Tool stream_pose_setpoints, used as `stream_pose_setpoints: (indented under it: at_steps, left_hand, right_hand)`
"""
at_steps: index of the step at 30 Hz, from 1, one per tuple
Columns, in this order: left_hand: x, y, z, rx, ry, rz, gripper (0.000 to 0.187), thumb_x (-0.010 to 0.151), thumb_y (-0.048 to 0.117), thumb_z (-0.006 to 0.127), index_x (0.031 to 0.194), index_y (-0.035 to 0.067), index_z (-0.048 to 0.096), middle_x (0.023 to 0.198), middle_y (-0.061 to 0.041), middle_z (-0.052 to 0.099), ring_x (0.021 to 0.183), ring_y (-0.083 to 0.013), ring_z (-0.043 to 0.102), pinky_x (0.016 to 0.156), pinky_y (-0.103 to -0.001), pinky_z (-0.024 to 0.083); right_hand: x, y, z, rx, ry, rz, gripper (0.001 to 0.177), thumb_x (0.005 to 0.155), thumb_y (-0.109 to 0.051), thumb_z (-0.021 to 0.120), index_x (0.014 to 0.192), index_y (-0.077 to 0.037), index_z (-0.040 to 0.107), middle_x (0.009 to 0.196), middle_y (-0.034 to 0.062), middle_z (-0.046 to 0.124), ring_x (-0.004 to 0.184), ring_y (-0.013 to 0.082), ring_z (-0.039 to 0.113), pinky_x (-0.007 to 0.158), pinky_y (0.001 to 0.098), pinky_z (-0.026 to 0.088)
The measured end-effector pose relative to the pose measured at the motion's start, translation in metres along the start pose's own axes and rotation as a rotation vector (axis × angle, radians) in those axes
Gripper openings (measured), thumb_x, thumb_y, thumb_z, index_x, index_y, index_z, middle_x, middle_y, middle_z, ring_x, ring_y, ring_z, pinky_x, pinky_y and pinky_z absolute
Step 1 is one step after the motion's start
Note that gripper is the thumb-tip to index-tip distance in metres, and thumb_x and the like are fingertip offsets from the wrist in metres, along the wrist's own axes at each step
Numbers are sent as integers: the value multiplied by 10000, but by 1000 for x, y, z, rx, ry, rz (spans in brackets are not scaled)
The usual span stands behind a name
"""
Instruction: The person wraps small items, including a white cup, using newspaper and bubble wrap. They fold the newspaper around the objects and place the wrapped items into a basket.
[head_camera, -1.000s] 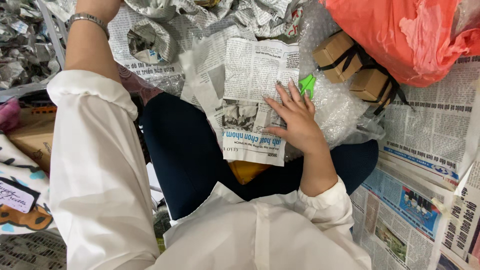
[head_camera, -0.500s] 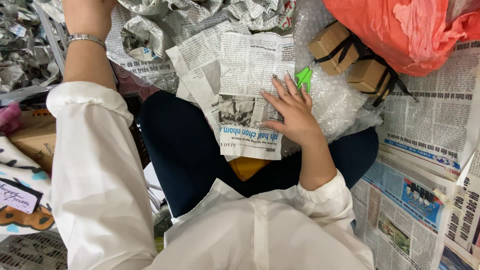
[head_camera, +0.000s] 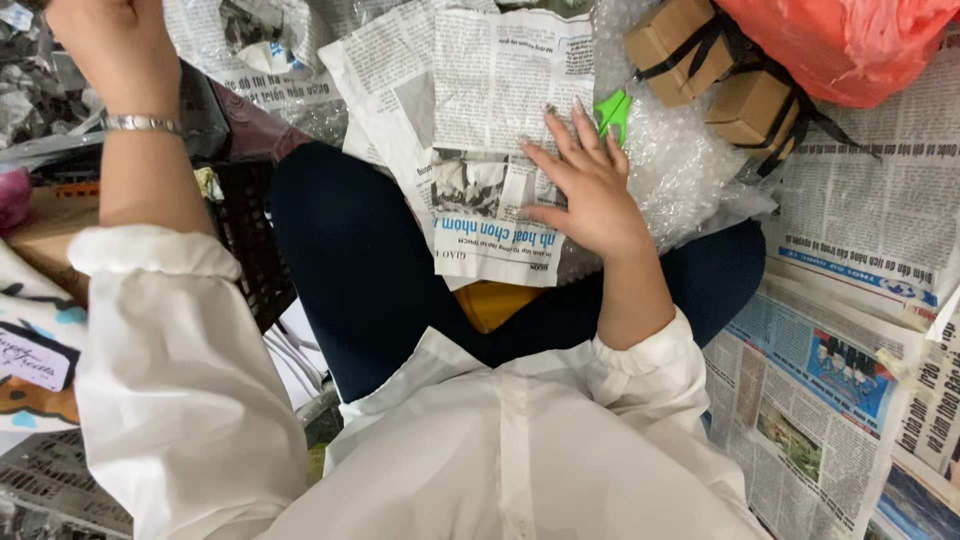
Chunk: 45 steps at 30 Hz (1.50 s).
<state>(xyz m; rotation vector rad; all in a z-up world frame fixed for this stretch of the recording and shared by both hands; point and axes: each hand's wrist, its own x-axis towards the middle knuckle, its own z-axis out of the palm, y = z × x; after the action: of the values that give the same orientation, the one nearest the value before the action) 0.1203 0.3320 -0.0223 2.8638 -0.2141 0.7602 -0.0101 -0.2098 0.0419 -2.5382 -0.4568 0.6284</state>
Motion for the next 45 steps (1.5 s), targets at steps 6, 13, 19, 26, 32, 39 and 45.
stream_pose_setpoints:
  at_steps: [6, 13, 19, 26, 32, 39, 45]
  left_hand:
    - [-2, 94, -84, -242, 193, 206, 125, 905, -22, 766, 999, 4, 688, 937, -135, 676, 812, -322, 655, 689, -371, 488]
    - [-37, 207, -121, -245, 22, 115, 123, 909, 90, 881, 949, 150, 781, 834, -80, 680, 769, -267, 643, 698, -391, 504]
    - [-57, 318, -85, -615, -204, 277, 262, 881, 57, 720, 1136, 123, 715, 924, -69, 662, 886, -286, 675, 762, -405, 552]
    - [-59, 324, -52, -583, -335, 335, 211, 859, 85, 731, 1067, 115, 722, 880, -59, 658, 840, -269, 666, 732, -389, 550]
    - [-55, 321, -53, -648, -349, 340, 171, 869, 184, 801, 1013, 118, 737, 811, -44, 650, 776, -256, 653, 665, -384, 530]
    - [-50, 321, -62, -803, -356, 387, 163, 882, 200, 843, 991, 117, 754, 792, -40, 657, 772, -246, 666, 674, -372, 531]
    - [-48, 318, -61, -791, -468, 402, 176, 810, 201, 835, 945, 131, 746, 800, -38, 670, 801, -255, 679, 701, -391, 543]
  right_hand:
    - [0, -3, -3, -10, -7, 1, 829, 779, -533, 807, 1520, -299, 517, 1708, 42, 214, 1582, 289, 45, 1231, 588, 12]
    - [1, 4, 3, -7, 7, -15, 888, 745, -497, 843, 1535, -267, 508, 1712, 51, 197, 1579, 298, 42, 1233, 597, 6]
    - [0, 5, -2, 17, 50, -17, 673, 741, -418, 897, 1328, -192, 657, 1708, 80, 231, 1590, 333, 59, 1254, 594, 37]
    - [-30, 16, -17, 35, 402, -21, 491, 908, -238, 864, 1321, -58, 669, 1495, 179, 563, 1418, 371, 445, 1180, 509, 348]
    - [-61, 23, -12, 270, 373, 331, 288, 966, -272, 849, 1067, -53, 691, 897, 104, 738, 782, 249, 722, 734, 349, 559]
    - [-69, 20, -14, 316, 219, 362, 765, 733, -300, 901, 1270, 10, 452, 789, 125, 697, 675, 273, 688, 620, 379, 523]
    - [-60, 23, -12, 196, 269, 217, 705, 722, -292, 911, 1174, 48, 490, 845, 173, 700, 727, 307, 695, 633, 412, 533]
